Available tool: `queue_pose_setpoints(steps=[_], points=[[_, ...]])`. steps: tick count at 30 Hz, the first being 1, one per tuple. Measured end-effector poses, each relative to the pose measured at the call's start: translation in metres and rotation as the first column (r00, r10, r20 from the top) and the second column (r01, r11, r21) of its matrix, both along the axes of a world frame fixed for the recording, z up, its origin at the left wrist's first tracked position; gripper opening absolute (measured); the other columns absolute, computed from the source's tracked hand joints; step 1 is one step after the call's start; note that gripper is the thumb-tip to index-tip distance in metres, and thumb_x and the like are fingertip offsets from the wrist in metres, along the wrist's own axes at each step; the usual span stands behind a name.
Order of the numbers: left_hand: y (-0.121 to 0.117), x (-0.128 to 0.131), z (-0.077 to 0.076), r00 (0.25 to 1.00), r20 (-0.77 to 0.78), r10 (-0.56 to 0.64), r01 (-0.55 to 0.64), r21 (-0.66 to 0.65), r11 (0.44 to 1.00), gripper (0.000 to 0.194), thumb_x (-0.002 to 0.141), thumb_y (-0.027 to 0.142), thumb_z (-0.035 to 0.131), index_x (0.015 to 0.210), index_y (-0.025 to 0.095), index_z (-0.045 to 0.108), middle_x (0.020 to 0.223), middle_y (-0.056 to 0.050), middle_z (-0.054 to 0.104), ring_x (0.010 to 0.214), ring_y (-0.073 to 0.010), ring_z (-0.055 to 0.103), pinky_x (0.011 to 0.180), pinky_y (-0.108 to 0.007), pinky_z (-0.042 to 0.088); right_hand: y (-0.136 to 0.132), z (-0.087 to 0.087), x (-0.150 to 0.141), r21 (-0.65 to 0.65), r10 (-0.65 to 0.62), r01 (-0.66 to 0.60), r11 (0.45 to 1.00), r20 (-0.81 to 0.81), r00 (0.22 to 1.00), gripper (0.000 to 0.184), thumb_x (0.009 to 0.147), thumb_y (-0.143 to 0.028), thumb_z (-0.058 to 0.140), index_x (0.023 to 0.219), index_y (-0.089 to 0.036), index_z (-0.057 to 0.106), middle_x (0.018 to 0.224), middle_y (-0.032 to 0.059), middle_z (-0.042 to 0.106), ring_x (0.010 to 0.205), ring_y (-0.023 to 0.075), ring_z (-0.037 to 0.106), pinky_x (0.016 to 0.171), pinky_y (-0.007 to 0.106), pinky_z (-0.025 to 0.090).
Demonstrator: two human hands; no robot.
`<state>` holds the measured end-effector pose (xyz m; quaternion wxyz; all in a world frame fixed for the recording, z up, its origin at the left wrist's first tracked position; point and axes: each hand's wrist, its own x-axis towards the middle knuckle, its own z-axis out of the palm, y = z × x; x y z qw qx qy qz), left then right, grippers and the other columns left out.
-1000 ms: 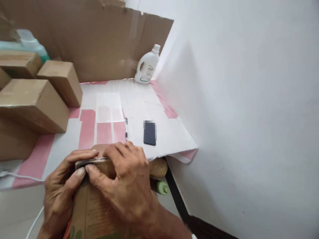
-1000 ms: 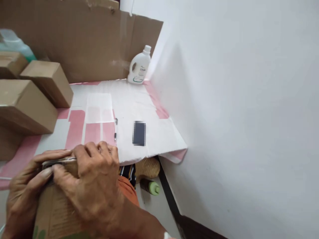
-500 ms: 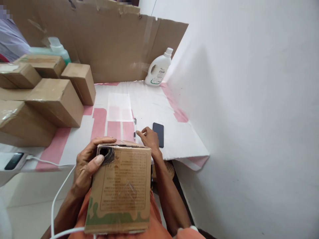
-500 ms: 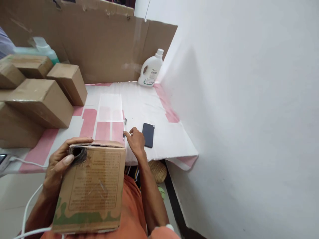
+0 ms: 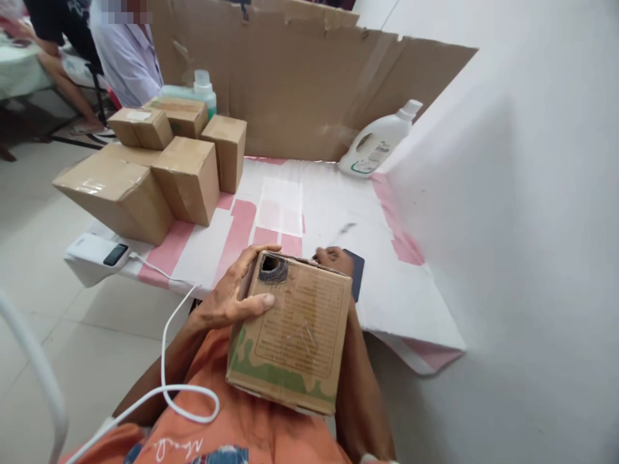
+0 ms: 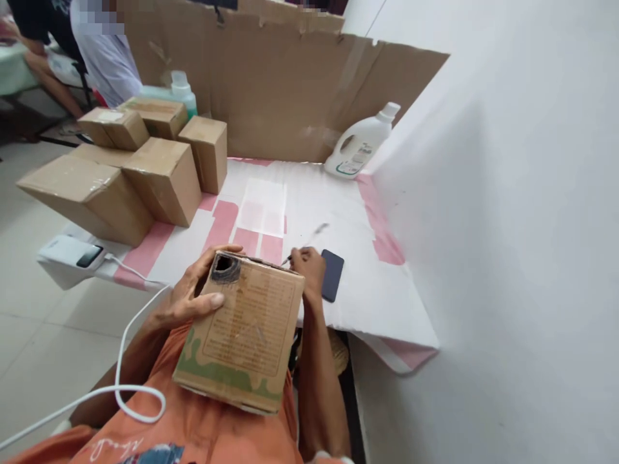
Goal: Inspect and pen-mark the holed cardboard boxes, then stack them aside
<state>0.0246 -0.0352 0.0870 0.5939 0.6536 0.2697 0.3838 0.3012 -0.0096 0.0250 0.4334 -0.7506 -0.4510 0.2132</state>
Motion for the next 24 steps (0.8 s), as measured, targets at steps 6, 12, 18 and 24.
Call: queue_pose_setpoints(steps=[6, 12, 18, 24], points=[[-0.003, 0.007, -0.002, 0.998, 0.039, 0.052, -0.052, 0.005, 0.999, 0.073, 0.082, 0.051, 0.076, 0.147, 0.023, 0.057, 0.141, -0.015, 0.067, 0.131, -0.0406, 0.064, 0.102, -0.048, 0.057, -0.079, 0.103, -0.033, 0.523, 0.158, 0.126, 0.843, -0.465, 0.871, 0.018, 0.089, -0.041, 0.074, 0.090, -0.027, 0.064, 0.068, -0.0044, 0.069, 0.056, 0.0162, 0.071, 0.044, 0.023, 0.050], [-0.007, 0.009, -0.005, 0.998, 0.003, 0.067, -0.067, 0.022, 0.998, 0.073, 0.085, 0.049, 0.076, 0.149, 0.022, 0.053, 0.142, -0.016, 0.066, 0.130, -0.0393, 0.063, 0.109, -0.050, 0.052, -0.119, 0.130, -0.095, 0.460, 0.345, -0.153, 0.875, -0.367, 0.864, 0.006, 0.097, -0.033, 0.075, 0.100, -0.028, 0.075, 0.081, 0.0011, 0.079, 0.063, 0.0184, 0.075, 0.050, 0.028, 0.060], [-0.008, 0.012, 0.000, 0.997, -0.015, 0.076, -0.075, 0.019, 0.997, 0.071, 0.082, 0.045, 0.076, 0.146, 0.022, 0.055, 0.142, -0.015, 0.065, 0.131, -0.0398, 0.063, 0.109, -0.050, 0.052, -0.114, 0.122, -0.095, 0.392, 0.321, -0.184, 0.902, -0.320, 0.891, 0.005, 0.095, -0.029, 0.078, 0.099, -0.027, 0.078, 0.078, 0.0007, 0.079, 0.055, 0.0150, 0.069, 0.050, 0.027, 0.059], [-0.008, 0.013, 0.011, 0.994, -0.083, 0.077, -0.074, 0.043, 0.996, 0.069, 0.082, 0.043, 0.074, 0.145, 0.021, 0.055, 0.140, -0.015, 0.065, 0.134, -0.0398, 0.060, 0.113, -0.052, 0.048, -0.110, 0.118, -0.086, 0.407, 0.387, -0.283, 0.868, -0.201, 0.900, 0.007, 0.095, -0.024, 0.079, 0.101, -0.027, 0.081, 0.092, 0.0028, 0.082, 0.063, 0.0143, 0.072, 0.051, 0.024, 0.058]])
